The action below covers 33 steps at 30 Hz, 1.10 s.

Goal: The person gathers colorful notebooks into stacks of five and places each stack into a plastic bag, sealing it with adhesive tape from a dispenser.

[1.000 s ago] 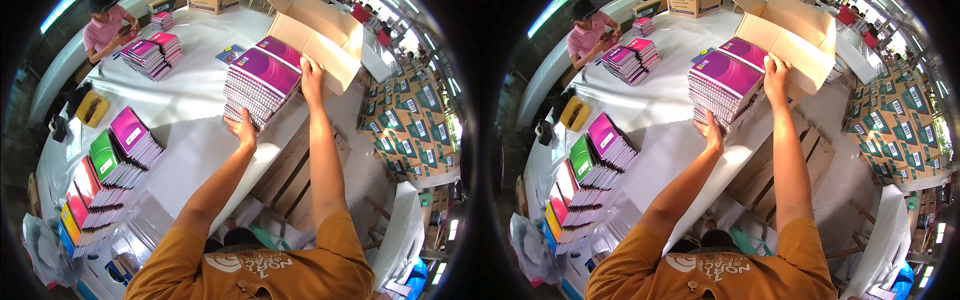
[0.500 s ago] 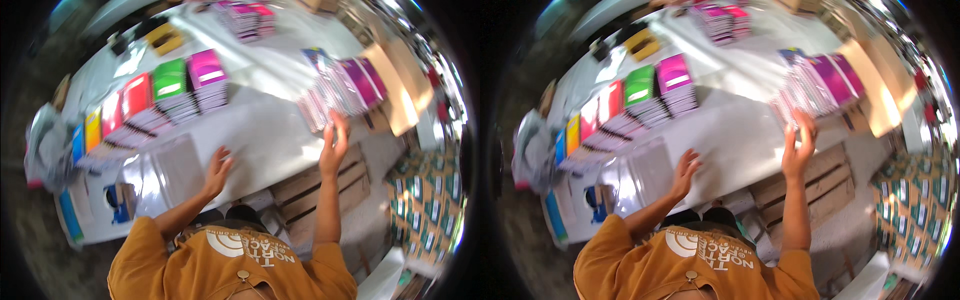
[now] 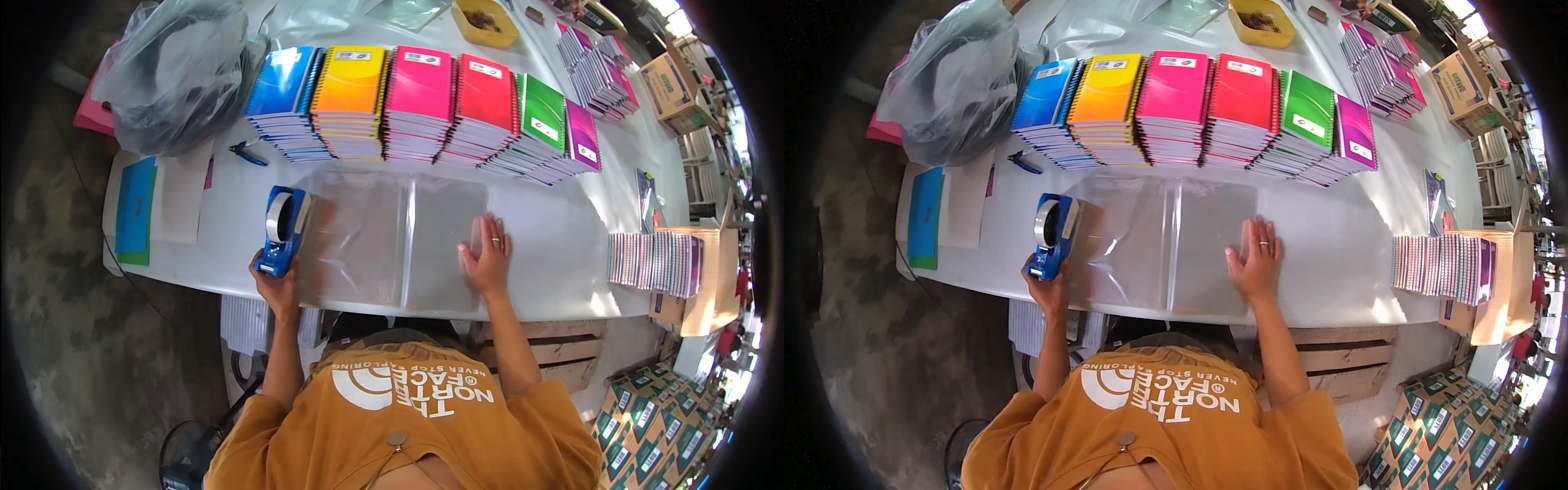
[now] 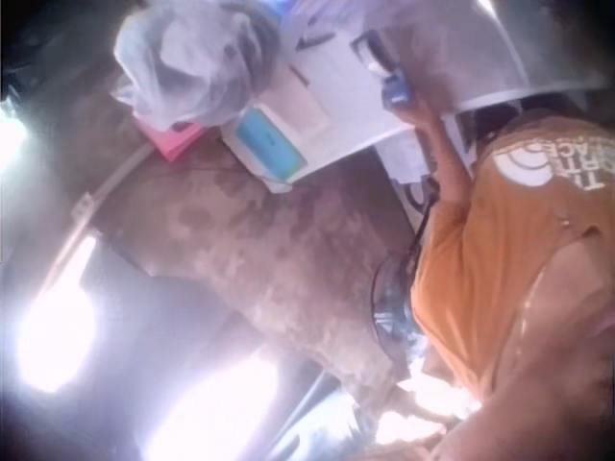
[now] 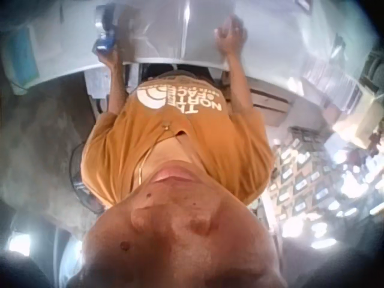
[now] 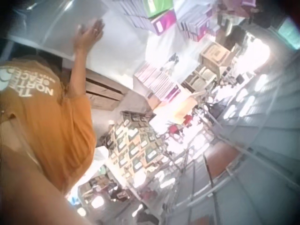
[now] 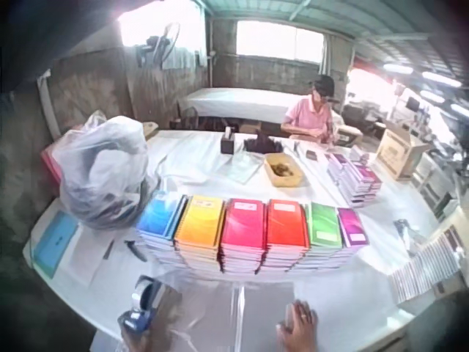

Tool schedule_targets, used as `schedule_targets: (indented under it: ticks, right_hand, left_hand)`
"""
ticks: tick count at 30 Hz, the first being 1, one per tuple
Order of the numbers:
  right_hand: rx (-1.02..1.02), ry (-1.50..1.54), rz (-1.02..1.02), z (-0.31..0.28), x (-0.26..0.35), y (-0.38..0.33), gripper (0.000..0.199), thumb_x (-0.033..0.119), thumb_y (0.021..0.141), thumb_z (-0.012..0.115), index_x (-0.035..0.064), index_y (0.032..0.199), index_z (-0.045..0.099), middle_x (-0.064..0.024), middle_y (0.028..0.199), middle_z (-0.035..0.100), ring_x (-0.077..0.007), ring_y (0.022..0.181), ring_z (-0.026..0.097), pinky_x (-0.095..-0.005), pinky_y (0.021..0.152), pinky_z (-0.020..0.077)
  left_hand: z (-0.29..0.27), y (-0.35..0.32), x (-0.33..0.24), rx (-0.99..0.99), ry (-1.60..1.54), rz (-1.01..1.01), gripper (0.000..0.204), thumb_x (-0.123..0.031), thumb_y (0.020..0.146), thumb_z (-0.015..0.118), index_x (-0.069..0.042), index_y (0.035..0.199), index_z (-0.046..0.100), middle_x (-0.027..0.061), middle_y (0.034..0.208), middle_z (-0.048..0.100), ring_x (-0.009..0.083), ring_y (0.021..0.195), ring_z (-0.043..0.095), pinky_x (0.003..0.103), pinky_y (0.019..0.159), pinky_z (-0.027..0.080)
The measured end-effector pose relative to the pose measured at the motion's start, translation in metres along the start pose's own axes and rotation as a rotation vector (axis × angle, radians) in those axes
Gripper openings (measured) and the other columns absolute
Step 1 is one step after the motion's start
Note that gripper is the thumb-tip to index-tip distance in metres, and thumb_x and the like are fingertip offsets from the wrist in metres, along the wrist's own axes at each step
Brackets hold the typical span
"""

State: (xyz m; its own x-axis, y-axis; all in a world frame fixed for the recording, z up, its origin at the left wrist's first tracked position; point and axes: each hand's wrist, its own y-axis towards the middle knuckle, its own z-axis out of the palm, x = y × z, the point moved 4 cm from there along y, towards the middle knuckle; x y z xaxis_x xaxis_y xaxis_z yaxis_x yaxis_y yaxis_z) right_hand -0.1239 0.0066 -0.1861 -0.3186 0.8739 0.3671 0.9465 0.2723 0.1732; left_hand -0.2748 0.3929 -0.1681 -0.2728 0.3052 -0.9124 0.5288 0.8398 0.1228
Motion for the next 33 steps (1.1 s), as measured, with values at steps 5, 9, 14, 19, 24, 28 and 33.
schedule_targets:
  ticks: [5,9,14,19,24,28,33]
  right_hand:
    - [0.015,0.028,0.028,-0.008,-0.002,0.004,0.065,0.035,0.080,0.062,0.0061,0.135,0.041,-0.0136,0.138,0.042,-0.0309,0.131,0.033,-0.0463,0.107,0.0203]
    - [-0.739,0.031,0.082,-0.078,-0.040,0.054,0.040,0.023,0.083,0.064,0.0054,0.118,0.055,-0.0113,0.114,0.058,-0.0293,0.107,0.051,-0.0423,0.095,0.0317]
    - [-0.640,0.001,0.614,-0.170,-0.141,0.184,0.062,0.052,0.069,0.071,0.0022,0.106,0.064,-0.0183,0.104,0.065,-0.0324,0.098,0.060,-0.0404,0.087,0.0434]
    - [0.046,0.414,0.560,-0.160,-0.172,0.235,0.050,0.040,0.059,0.082,0.0026,0.091,0.070,-0.0160,0.094,0.068,-0.0244,0.089,0.065,-0.0342,0.081,0.0479]
    - [-0.323,0.540,0.468,-0.203,-0.118,0.215,0.039,0.023,0.067,0.078,-0.0023,0.093,0.062,-0.0139,0.086,0.067,-0.0224,0.078,0.063,-0.0349,0.073,0.0491]
    - [-0.787,1.119,0.160,-0.250,-0.098,0.143,0.036,0.017,0.084,0.068,-0.0059,0.106,0.051,-0.0117,0.100,0.059,-0.0158,0.086,0.059,-0.0284,0.076,0.0479]
    - [-0.695,1.435,0.335,-0.231,-0.076,0.088,0.030,0.014,0.087,0.063,-0.0022,0.110,0.051,-0.0088,0.104,0.058,-0.0156,0.093,0.058,-0.0285,0.080,0.0479]
  left_hand:
    - [-0.009,0.063,0.048,-0.211,0.051,0.024,0.070,-0.009,0.067,0.078,0.000,0.124,0.039,0.0172,0.113,0.051,0.0256,0.102,0.052,0.036,0.092,0.041]
    - [-0.030,0.066,-0.017,-0.562,0.439,0.439,0.076,-0.018,0.075,0.073,0.004,0.134,0.029,0.0230,0.135,0.030,0.0356,0.123,0.035,0.045,0.101,0.032]
    - [0.038,-0.003,-0.077,0.223,0.347,0.580,0.059,-0.015,0.078,0.069,0.004,0.128,0.042,0.0210,0.131,0.043,0.0366,0.126,0.035,0.048,0.106,0.024]
    - [0.096,-0.060,-0.061,0.695,0.772,0.668,0.067,-0.038,0.084,0.060,-0.010,0.139,0.035,0.0200,0.145,0.028,0.0383,0.136,0.019,0.054,0.109,0.013]
    - [0.106,-0.053,-0.104,0.611,0.544,0.710,0.065,-0.028,0.081,0.064,-0.009,0.137,0.038,0.0153,0.145,0.032,0.0363,0.135,0.025,0.053,0.108,0.016]
    - [0.167,-0.063,-0.256,0.730,0.018,1.124,0.056,-0.013,0.075,0.070,-0.005,0.126,0.049,0.0140,0.126,0.052,0.0304,0.123,0.044,0.041,0.103,0.033]
    - [0.296,-0.072,-0.327,0.550,0.125,1.480,0.042,-0.023,0.084,0.061,-0.006,0.122,0.052,0.0124,0.123,0.055,0.0302,0.115,0.051,0.039,0.096,0.042]
